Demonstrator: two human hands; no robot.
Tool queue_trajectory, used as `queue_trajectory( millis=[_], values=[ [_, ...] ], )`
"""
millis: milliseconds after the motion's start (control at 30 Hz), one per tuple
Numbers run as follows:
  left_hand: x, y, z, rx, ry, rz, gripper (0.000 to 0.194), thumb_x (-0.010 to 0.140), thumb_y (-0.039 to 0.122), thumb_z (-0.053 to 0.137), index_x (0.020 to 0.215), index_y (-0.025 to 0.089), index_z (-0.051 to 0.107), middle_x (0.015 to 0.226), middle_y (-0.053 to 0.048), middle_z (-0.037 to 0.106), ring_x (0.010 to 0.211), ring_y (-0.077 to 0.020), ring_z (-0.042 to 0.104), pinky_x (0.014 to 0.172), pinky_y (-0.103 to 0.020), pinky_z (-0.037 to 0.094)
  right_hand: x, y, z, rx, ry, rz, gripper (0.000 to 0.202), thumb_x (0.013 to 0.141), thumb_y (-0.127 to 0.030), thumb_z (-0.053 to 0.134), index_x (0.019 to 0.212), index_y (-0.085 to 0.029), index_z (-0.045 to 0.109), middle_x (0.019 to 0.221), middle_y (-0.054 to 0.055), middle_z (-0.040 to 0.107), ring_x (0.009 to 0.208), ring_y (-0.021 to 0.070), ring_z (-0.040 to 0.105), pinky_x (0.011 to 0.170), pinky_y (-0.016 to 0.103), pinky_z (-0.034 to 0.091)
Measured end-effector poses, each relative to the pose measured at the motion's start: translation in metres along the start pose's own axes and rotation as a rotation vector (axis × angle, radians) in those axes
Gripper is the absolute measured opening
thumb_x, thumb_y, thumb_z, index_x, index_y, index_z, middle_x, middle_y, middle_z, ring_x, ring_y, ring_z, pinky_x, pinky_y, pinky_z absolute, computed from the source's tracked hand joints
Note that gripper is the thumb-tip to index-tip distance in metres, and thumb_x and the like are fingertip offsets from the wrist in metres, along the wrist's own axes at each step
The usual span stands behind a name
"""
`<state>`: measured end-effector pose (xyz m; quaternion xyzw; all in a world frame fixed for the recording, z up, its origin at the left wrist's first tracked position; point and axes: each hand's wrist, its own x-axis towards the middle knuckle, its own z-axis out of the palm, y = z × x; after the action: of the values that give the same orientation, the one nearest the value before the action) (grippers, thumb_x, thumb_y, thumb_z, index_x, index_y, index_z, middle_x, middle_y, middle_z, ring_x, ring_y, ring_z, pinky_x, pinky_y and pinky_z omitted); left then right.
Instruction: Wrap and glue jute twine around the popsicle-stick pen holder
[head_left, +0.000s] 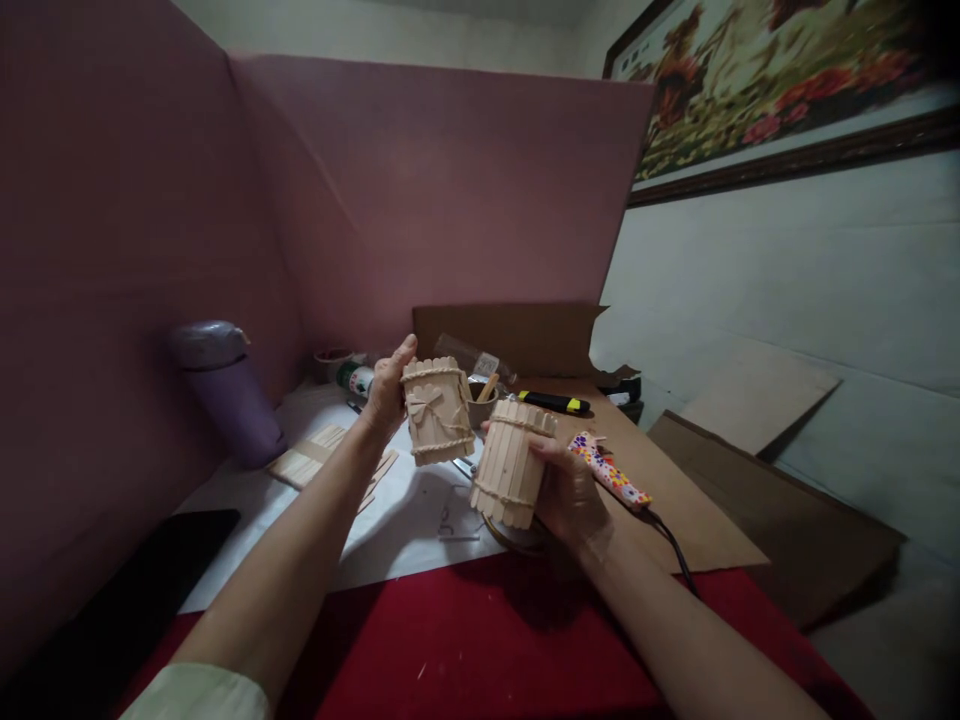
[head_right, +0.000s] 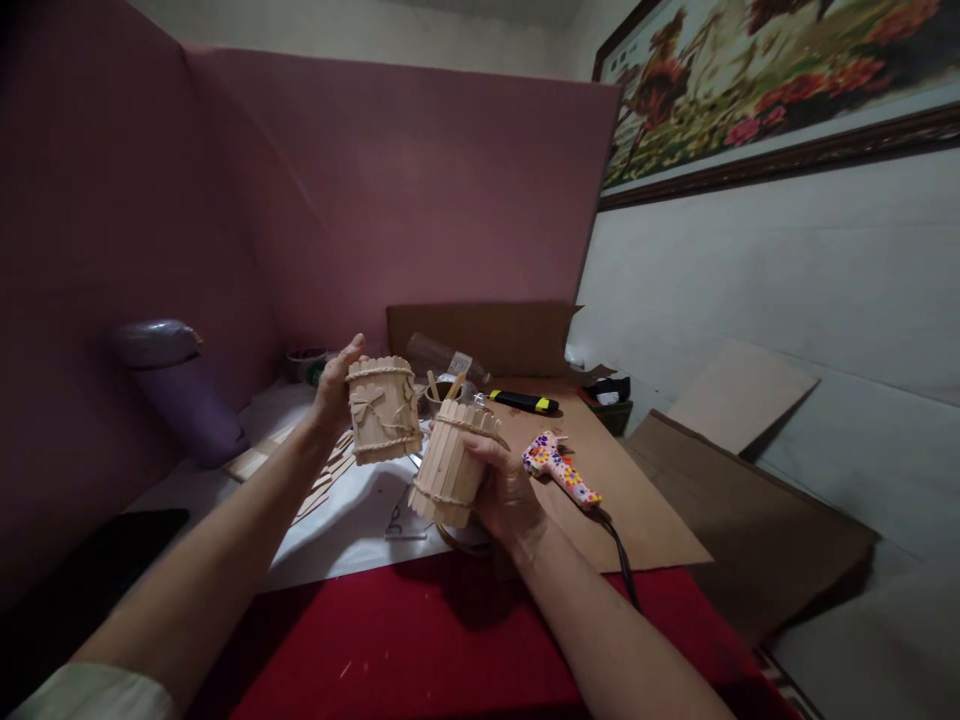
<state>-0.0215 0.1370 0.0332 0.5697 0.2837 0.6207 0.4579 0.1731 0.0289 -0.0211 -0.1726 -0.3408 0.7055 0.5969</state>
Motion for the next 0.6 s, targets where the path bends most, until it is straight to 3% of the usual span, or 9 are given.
queue_trajectory(
  millis=[233, 467, 600],
  values=[
    [-0.004, -0.006, -0.005, -0.002, 0.063, -0.019, 0.055, 0.076, 0.058, 0.057, 0.043, 0.021, 0.034, 0.038, 0.006, 0.031, 0.032, -0.0062, 0.028, 0.037, -0.024, 0.024, 0.003, -0.002, 0.0, 0.03, 0.047, 0.003, 0.033, 0.064, -0.029, 0.073, 0.095, -0.016, 0.07, 0.094, 0.008, 0.075, 0.097, 0.0296, 0.065, 0.086, 0.045, 0.053],
    [-0.001, -0.009, -0.005, 0.104, 0.006, -0.07, 0.055, 0.074, 0.053, 0.062, 0.037, 0.02, 0.038, 0.033, 0.005, 0.033, 0.029, -0.0053, 0.026, 0.034, -0.024, 0.017, 0.01, -0.003, -0.007, -0.015, 0.055, 0.01, 0.048, 0.065, -0.048, 0.077, 0.1, -0.018, 0.067, 0.096, 0.009, 0.075, 0.098, 0.0305, 0.065, 0.081, 0.046, 0.053],
    [-0.001, -0.011, -0.002, 0.149, -0.031, -0.08, 0.056, 0.073, 0.055, 0.063, 0.037, 0.02, 0.04, 0.032, 0.005, 0.034, 0.028, -0.0052, 0.025, 0.033, -0.024, 0.015, 0.012, -0.003, -0.01, -0.038, 0.059, 0.031, 0.053, 0.064, -0.049, 0.078, 0.104, -0.016, 0.066, 0.103, 0.01, 0.073, 0.091, 0.0271, 0.067, 0.078, 0.042, 0.054]
  ],
)
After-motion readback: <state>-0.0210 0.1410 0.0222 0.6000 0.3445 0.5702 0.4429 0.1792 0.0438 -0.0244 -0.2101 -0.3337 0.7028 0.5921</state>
